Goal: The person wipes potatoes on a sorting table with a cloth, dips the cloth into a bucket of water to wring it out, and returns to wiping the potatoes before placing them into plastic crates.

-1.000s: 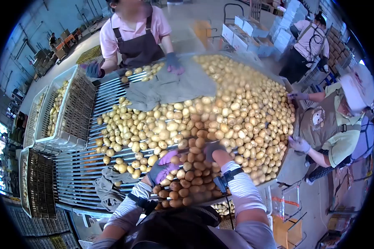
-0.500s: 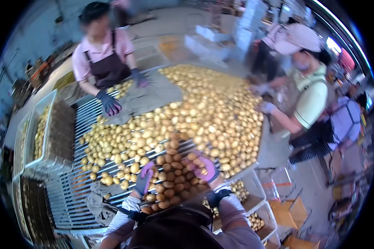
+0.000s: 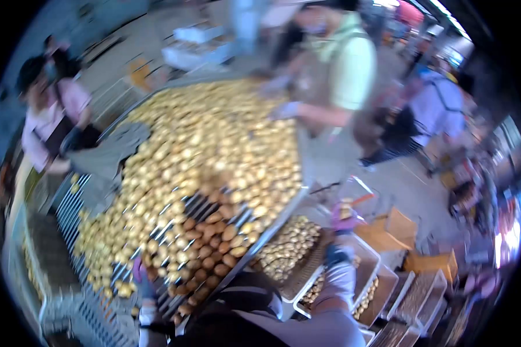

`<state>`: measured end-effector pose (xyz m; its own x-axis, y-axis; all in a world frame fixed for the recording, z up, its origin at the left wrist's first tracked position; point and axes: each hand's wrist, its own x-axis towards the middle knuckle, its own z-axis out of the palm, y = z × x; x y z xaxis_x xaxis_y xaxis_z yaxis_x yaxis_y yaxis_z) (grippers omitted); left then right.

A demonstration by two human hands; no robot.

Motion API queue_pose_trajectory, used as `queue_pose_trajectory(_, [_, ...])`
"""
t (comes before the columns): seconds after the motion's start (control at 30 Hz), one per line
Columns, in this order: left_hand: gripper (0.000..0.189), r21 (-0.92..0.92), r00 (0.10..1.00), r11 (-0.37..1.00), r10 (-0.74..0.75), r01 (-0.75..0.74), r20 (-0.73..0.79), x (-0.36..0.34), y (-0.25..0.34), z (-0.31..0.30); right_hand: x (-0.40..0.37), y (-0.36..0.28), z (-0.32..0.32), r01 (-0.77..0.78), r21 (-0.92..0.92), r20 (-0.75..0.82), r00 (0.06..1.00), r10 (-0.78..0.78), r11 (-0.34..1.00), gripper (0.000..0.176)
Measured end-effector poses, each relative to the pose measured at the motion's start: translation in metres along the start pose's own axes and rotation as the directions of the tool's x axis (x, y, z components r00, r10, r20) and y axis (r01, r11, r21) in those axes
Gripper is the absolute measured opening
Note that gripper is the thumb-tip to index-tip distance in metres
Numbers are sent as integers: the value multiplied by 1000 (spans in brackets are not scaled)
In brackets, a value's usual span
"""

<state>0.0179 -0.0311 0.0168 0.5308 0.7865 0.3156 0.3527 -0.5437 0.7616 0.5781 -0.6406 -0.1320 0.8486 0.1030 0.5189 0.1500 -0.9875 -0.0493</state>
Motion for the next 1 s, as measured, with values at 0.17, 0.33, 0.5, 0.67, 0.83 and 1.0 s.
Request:
queue_pose_trajectory(0.17, [57,94,982,983,-147,159,-122,20,-4,-15,89,-110,-87,-228,463,313,946,83,856,66])
queue_pose_trajectory(0.33, [76,726,986,683,-51,-82,160,-26,3,27,-2,-355,-110,-42,906,170,947,-271,422,60])
queue_pose_trajectory(0.5, [87,572,943,820,-174,-21,284,-28,44,19,-87,-498,-202,614,780,-86,302,-949,125,62])
queue_pose_trajectory(0.67, [89,536,885,841,-299,69,355,-48,50,20,-21,-548,-135,633,683,-27,520,-854,364,61])
queue_pose_trajectory(0.83, [83,487,915,874,-185,-14,359,-41,36,39,10,-587,-122,742,552,-43,481,-876,381,54])
queue_pose_trajectory(1.0, [86,564,885,826,-247,-21,395,-24,45,64,-40,-660,-157,593,791,-230,520,-823,153,50])
